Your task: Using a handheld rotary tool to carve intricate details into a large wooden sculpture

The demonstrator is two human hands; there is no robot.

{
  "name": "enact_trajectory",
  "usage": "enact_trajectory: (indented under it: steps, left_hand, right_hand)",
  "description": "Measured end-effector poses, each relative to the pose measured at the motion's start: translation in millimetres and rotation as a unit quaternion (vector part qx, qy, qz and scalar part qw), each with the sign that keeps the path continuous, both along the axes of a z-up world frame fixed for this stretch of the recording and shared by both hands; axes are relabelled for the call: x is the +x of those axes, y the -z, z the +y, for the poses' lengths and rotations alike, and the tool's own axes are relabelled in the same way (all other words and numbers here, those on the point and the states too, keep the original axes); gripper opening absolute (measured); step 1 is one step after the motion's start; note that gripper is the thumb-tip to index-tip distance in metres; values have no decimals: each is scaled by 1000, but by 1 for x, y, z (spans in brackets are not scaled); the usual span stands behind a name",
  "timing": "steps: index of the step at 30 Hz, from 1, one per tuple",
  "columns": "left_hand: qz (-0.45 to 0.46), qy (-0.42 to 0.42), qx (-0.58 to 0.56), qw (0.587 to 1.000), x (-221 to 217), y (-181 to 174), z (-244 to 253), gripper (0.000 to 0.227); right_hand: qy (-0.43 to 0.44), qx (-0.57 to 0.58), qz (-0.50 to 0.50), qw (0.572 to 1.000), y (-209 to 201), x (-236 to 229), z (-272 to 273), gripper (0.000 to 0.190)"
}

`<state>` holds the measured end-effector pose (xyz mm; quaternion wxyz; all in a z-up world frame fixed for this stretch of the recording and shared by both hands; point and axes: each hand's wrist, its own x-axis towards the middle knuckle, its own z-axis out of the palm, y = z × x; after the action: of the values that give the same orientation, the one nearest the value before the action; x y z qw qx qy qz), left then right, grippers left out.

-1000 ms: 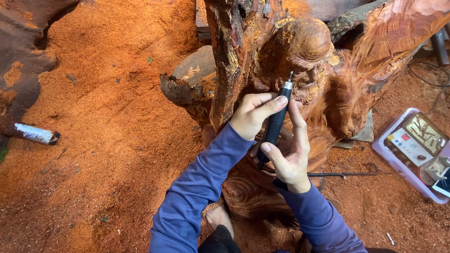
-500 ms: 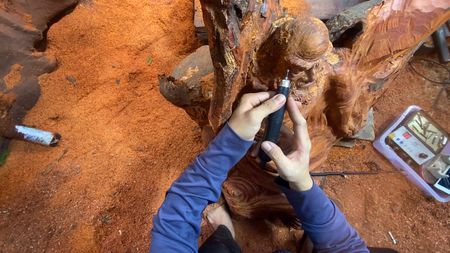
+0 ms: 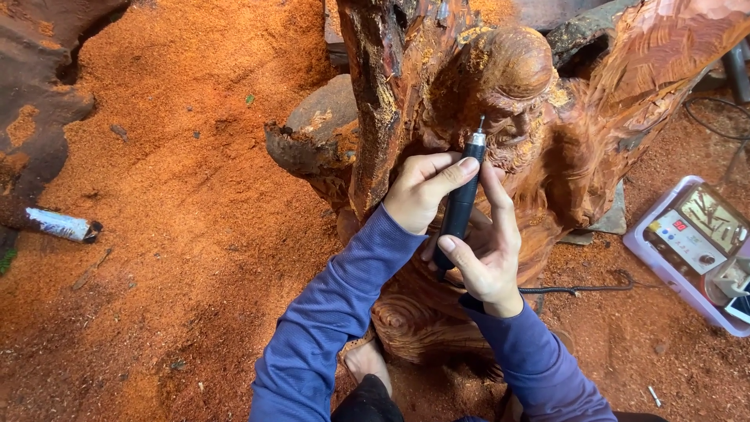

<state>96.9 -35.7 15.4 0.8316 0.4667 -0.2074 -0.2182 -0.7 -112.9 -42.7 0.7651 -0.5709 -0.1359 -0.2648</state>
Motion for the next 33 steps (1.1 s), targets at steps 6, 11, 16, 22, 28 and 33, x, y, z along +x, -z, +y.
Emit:
enact_trajectory:
  steps: [6, 11, 16, 22, 28, 33]
  left_hand:
    - [5, -3, -5, 1000, -4, -8, 1, 21]
    - [25, 1, -4, 1000, -6, -14, 3, 17]
    - [42, 0, -13, 999, -6, -12, 0, 17]
    - [32, 2, -6, 999, -7, -15, 2, 18]
    - [18, 2, -2, 1000, -6, -11, 0, 19]
    - [22, 1, 0, 1000, -6, -12, 2, 19]
  right_hand:
    - [4, -13, 4, 1000, 6, -1, -10, 90]
    - [-6, -13, 6, 1000, 8, -2, -11, 90]
    - [-5, -4, 4, 1000, -2, 1, -3, 90]
    - [-8, -5, 2, 1000, 6, 0, -4, 90]
    - [-6, 3, 1, 1000, 7, -2, -4, 89]
    - [-10, 0, 4, 1000, 6, -1, -5, 91]
